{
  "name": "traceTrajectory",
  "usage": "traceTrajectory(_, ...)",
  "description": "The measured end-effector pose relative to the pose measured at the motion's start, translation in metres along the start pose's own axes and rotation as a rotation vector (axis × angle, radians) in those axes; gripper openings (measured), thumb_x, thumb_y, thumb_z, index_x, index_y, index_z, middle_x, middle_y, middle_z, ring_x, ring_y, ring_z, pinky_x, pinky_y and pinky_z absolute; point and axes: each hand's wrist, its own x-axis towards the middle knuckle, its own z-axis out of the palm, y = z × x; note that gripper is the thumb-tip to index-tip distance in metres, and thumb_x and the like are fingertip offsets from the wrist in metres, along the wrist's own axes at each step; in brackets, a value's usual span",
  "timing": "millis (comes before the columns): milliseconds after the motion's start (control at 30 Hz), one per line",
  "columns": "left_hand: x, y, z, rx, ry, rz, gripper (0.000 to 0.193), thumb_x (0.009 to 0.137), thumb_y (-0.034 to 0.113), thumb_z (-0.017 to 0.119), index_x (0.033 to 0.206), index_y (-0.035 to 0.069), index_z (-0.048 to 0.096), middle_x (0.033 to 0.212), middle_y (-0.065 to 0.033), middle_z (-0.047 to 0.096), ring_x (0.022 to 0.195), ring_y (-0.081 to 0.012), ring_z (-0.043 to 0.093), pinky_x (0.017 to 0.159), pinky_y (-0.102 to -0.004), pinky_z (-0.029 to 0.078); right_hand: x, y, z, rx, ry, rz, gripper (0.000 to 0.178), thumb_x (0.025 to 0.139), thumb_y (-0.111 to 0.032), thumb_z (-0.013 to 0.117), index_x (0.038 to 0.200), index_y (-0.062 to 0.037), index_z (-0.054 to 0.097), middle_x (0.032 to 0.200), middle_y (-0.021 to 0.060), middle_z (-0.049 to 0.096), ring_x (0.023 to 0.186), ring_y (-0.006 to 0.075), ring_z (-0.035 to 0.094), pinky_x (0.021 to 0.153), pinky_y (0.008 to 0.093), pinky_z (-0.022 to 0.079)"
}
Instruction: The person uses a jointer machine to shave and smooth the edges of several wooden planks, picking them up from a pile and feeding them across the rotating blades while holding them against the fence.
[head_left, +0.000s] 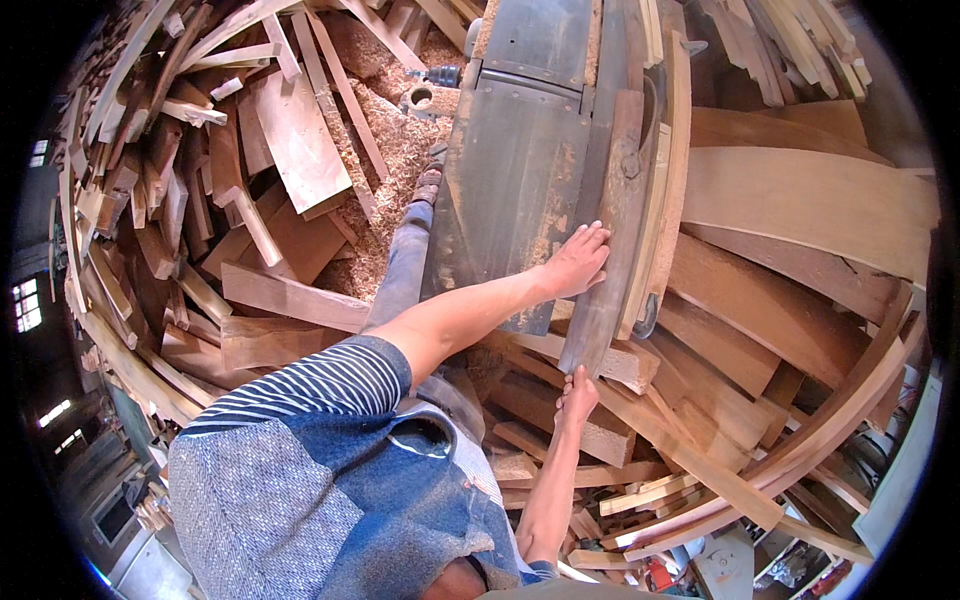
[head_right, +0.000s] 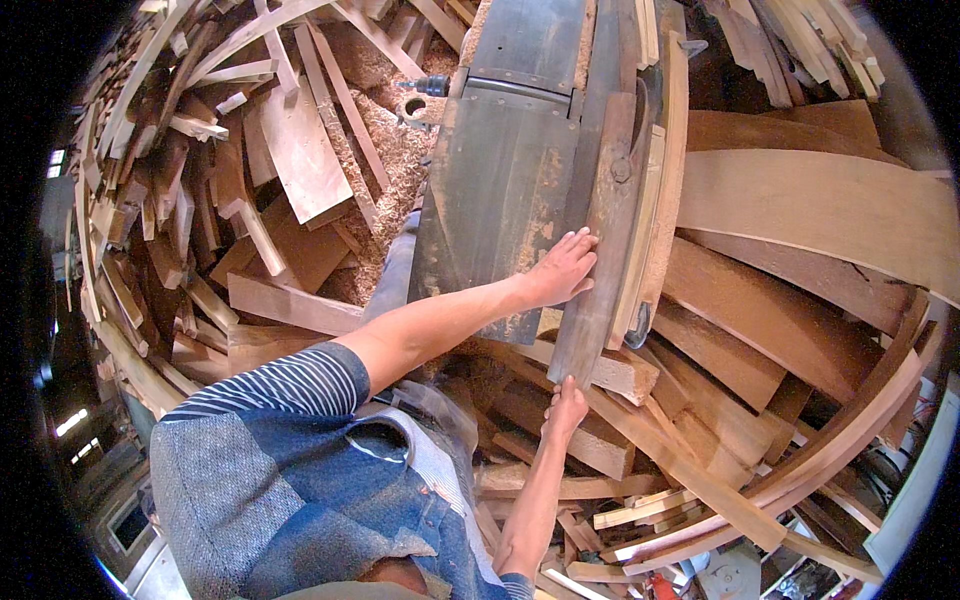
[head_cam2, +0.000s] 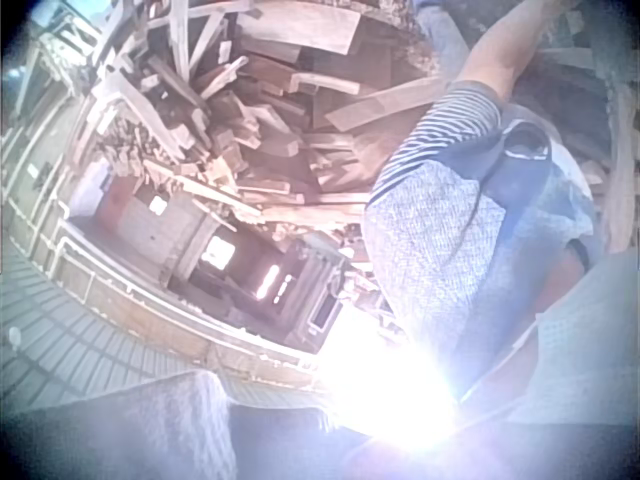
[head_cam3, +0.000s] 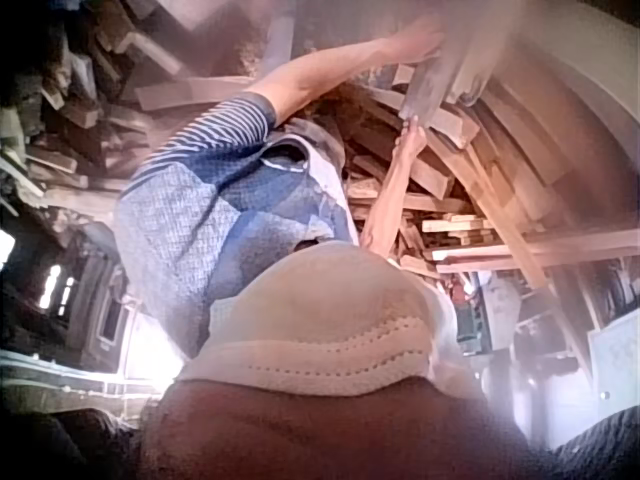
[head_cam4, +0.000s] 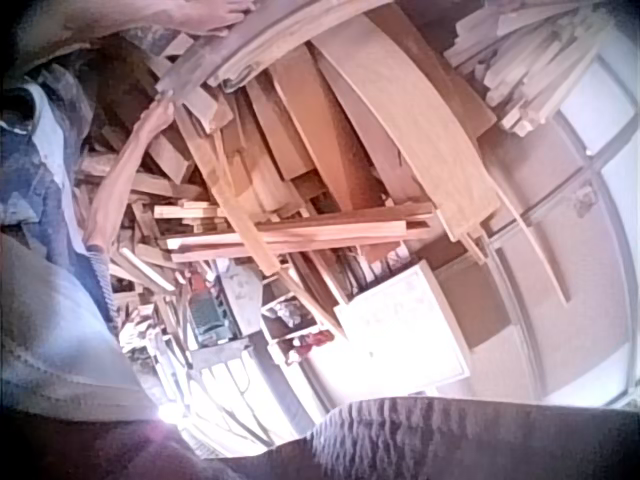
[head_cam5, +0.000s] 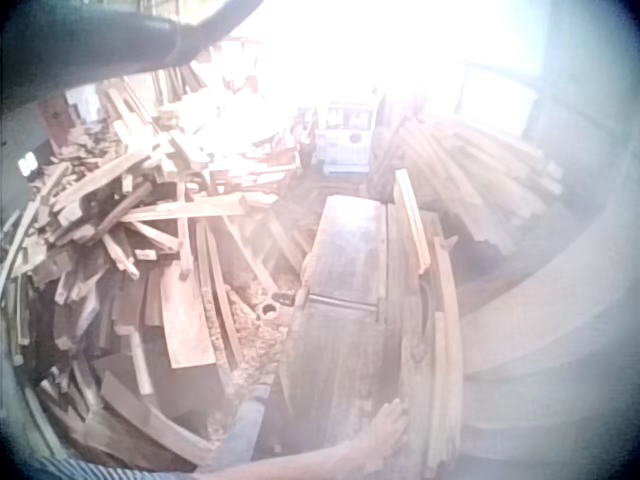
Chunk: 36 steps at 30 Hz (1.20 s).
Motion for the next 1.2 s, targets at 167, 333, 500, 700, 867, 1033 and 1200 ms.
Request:
traceTrajectory(167,0.005,-0.003,-0.001,-0.001,-0.011,-0.006,0.043,0.082,0.020,0.078,0.110,-0.006,0.058,0.138,-0.0263,0.050,0.139,-0.0463,0.041,0.117,-0.0548,0.035,0.002,-0.004,0.002,0.003,-0.019,0.003,0.040,0.103,-0.038,0.061,0.077,-0.0083,0.059,0.054,-0.0054,0.042,0.038,0.0062,0.033,0.034,0.0244,0.024)
traceTrajectory(333,0.008,-0.006,-0.004,0.018,-0.009,-0.010,0.042,0.083,0.020,0.077,0.110,-0.006,0.058,0.138,-0.0266,0.051,0.139,-0.0465,0.042,0.117,-0.0546,0.034,0.004,-0.008,0.005,0.010,-0.021,0.021,0.039,0.103,-0.039,0.062,0.077,-0.0094,0.059,0.054,-0.0061,0.042,0.038,0.0061,0.034,0.035,0.0240,0.025)
traceTrajectory(500,0.013,-0.008,-0.006,0.001,-0.017,-0.012,0.041,0.083,0.020,0.077,0.110,-0.006,0.058,0.139,-0.0265,0.051,0.140,-0.0464,0.041,0.118,-0.0545,0.034,0.009,-0.007,0.005,0.015,-0.044,0.000,0.038,0.102,-0.040,0.062,0.079,-0.0101,0.059,0.055,-0.0060,0.044,0.038,0.0063,0.034,0.035,0.0239,0.025)
traceTrajectory(700,0.017,-0.011,-0.009,-0.015,-0.010,-0.011,0.040,0.082,0.019,0.077,0.109,-0.005,0.059,0.139,-0.0261,0.050,0.140,-0.0461,0.041,0.117,-0.0544,0.035,0.010,-0.015,0.010,0.011,-0.027,0.018,0.038,0.102,-0.040,0.062,0.078,-0.0107,0.059,0.054,-0.0054,0.044,0.038,0.0068,0.034,0.035,0.0245,0.025)
traceTrajectory(867,0.023,-0.016,-0.009,-0.015,0.020,-0.001,0.040,0.081,0.018,0.078,0.108,-0.005,0.059,0.138,-0.0258,0.052,0.139,-0.0460,0.042,0.117,-0.0547,0.035,0.013,-0.019,0.014,0.019,-0.028,0.015,0.039,0.102,-0.040,0.062,0.078,-0.0100,0.058,0.055,-0.0053,0.043,0.038,0.0071,0.034,0.035,0.0250,0.025)
traceTrajectory(1033,0.029,-0.019,-0.012,-0.017,0.021,-0.006,0.041,0.081,0.019,0.078,0.108,-0.006,0.059,0.137,-0.0258,0.052,0.139,-0.0461,0.042,0.117,-0.0546,0.035,0.019,-0.022,0.017,0.042,-0.036,0.009,0.039,0.102,-0.040,0.061,0.078,-0.0096,0.058,0.054,-0.0050,0.043,0.039,0.0075,0.034,0.035,0.0251,0.025)
traceTrajectory(1200,0.035,-0.024,-0.012,0.004,-0.009,-0.017,0.042,0.083,0.019,0.078,0.111,-0.006,0.059,0.138,-0.0256,0.051,0.140,-0.0458,0.041,0.118,-0.0545,0.034,0.016,-0.032,0.024,0.030,-0.017,0.003,0.040,0.102,-0.039,0.063,0.078,-0.0074,0.059,0.055,-0.0052,0.042,0.040,0.0071,0.034,0.035,0.0258,0.024)
